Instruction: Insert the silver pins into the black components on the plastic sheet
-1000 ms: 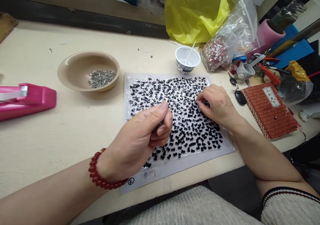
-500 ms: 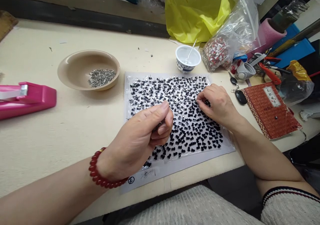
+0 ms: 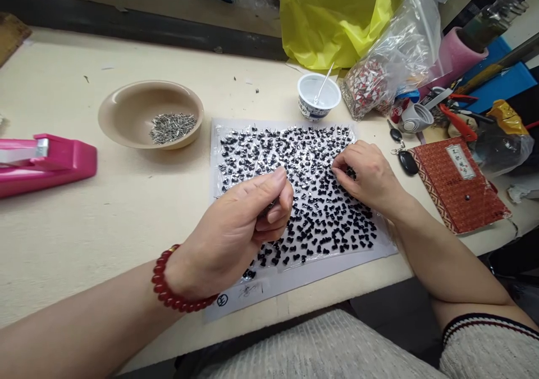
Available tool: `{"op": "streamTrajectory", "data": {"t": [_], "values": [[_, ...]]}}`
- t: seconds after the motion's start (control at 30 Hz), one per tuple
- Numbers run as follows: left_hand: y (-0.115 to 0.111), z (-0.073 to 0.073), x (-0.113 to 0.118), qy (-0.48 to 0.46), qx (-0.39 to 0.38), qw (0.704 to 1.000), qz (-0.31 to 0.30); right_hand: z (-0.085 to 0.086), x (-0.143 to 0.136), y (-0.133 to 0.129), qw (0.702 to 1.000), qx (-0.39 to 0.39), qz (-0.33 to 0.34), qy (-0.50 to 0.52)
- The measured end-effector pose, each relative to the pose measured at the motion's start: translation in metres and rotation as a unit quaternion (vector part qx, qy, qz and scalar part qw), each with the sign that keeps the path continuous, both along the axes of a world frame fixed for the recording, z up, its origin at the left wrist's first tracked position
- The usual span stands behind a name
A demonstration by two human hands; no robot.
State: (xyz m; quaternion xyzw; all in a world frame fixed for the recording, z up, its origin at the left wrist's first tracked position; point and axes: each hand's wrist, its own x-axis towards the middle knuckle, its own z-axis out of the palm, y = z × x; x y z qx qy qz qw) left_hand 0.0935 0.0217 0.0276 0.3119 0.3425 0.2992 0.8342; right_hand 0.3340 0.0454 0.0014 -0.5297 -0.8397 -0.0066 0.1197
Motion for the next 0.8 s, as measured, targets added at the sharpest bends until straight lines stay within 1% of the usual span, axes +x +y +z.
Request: {"op": "streamTrajectory", "data": {"t": [0.63, 0.8], "values": [[0.0004, 0.0013, -0.0001, 0.004, -0.002, 1.0, 0.002, -0.0004, -0.0003, 0.0005, 1.0, 0.023, -0.007, -0.014], [0.0004, 0.0015, -0.0002, 0.0, -0.002, 1.0, 0.006, 0.0052, 0.0016, -0.0007, 0.999, 0.025, -0.012, -0.016]]}}
